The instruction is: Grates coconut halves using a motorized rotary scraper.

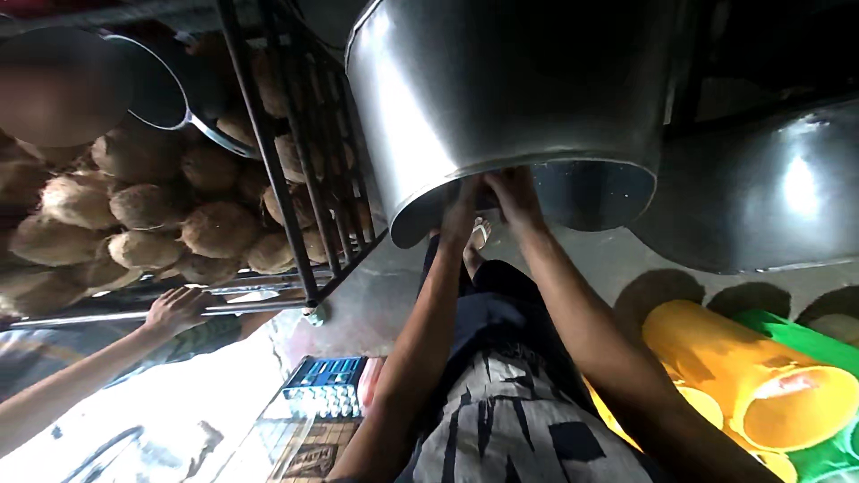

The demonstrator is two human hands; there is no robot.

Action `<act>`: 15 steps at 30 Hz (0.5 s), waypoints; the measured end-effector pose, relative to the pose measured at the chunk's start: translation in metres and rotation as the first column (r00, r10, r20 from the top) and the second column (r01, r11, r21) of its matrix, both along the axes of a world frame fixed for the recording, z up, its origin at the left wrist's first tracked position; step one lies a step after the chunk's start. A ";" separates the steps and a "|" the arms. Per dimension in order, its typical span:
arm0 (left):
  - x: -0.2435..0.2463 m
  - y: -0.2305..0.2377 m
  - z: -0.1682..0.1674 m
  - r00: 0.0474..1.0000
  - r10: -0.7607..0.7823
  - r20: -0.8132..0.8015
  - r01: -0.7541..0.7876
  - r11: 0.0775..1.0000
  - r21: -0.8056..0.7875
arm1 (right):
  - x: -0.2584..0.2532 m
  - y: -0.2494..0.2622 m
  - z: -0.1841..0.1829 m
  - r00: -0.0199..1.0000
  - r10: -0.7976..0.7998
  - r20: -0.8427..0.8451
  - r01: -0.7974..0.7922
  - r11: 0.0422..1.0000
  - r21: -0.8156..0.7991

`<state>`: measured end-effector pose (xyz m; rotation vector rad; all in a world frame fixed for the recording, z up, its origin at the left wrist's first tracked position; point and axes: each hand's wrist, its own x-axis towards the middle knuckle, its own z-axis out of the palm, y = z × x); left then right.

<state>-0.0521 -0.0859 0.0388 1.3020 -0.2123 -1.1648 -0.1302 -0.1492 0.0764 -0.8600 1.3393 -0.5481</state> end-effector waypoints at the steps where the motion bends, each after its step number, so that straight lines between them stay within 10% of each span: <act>1: 0.000 -0.015 0.010 0.991 -0.059 0.117 0.050 0.996 0.079 | 0.004 -0.012 0.004 0.998 -0.058 0.008 0.057 0.998 0.029; 8: 0.009 -0.019 -0.004 0.669 -0.512 0.538 0.322 0.853 0.412 | -0.001 -0.009 -0.017 0.988 -0.137 0.068 0.140 0.989 -0.048; 11: -0.001 -0.025 -0.010 0.997 0.028 0.066 -0.046 0.955 0.292 | -0.014 0.024 -0.014 0.967 0.163 -0.196 -0.211 0.943 -0.256; 15: 0.003 0.024 -0.039 0.925 0.207 -0.318 -0.113 0.951 0.288 | -0.036 0.061 -0.041 0.876 0.298 -0.380 -0.433 0.834 -0.343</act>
